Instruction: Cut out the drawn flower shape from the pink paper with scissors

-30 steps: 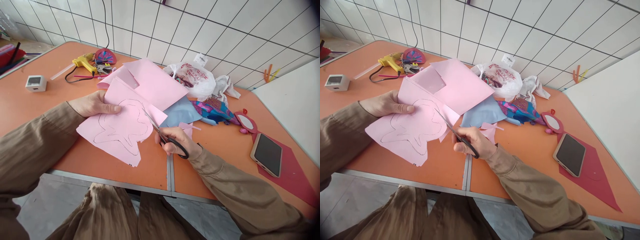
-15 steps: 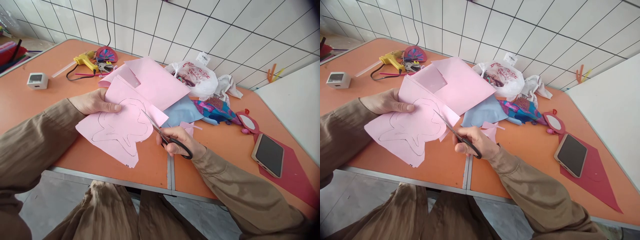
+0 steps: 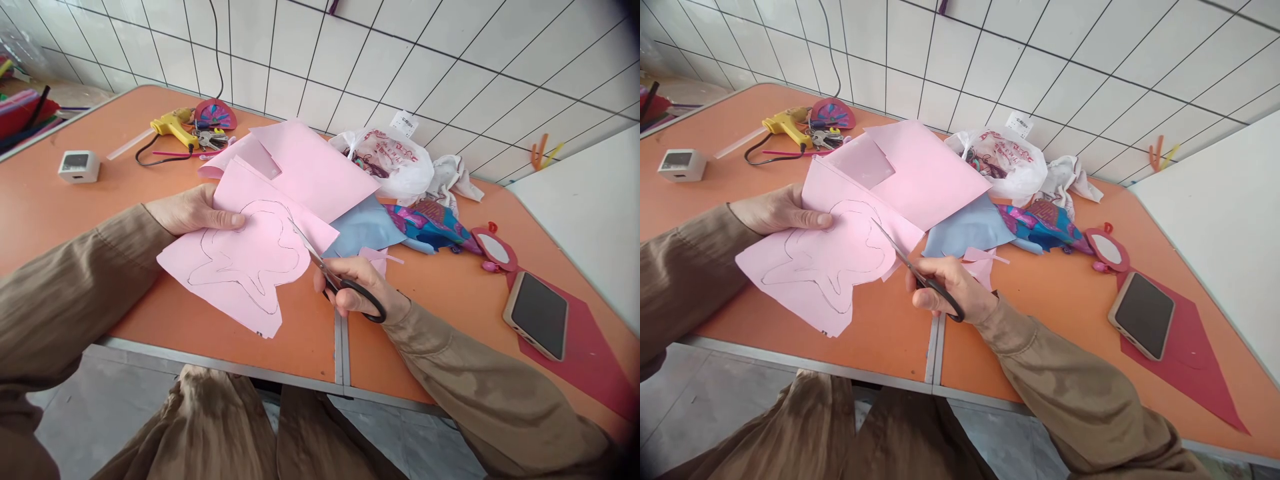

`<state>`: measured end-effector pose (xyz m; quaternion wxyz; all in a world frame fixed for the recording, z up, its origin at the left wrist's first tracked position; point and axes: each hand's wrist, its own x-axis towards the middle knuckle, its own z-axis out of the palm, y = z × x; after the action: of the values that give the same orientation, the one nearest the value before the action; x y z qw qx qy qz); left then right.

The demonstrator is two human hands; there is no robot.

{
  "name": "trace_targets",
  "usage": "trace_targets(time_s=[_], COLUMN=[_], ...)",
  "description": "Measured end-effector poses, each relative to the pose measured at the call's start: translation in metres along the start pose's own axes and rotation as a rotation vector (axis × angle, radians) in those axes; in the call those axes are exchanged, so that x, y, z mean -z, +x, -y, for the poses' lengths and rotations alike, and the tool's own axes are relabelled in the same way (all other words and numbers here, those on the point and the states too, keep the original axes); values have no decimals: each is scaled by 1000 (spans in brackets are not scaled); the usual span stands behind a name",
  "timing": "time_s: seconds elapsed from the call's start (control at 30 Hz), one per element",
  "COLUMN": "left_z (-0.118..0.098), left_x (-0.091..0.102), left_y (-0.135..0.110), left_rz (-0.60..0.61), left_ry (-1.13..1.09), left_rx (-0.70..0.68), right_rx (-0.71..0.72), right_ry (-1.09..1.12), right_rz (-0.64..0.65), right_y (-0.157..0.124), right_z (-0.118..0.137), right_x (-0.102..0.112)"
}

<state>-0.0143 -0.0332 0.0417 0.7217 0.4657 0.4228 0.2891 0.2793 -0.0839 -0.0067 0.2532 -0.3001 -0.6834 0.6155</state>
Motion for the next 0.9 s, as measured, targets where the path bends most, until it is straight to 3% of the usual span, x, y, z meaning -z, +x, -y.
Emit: trace_targets(time_s=[0.37,0.9], left_z=[1,9], left_x=[-1,-7], left_y=[1,4], left_rz=[-7,-96], left_ry=[-10,10], left_rx=[1,-34], right_rx=[-48,31], right_ry=[-6,34], right_rz=[-7,-53], right_y=[0,1], right_z=[3,-1], right_x=[0,0])
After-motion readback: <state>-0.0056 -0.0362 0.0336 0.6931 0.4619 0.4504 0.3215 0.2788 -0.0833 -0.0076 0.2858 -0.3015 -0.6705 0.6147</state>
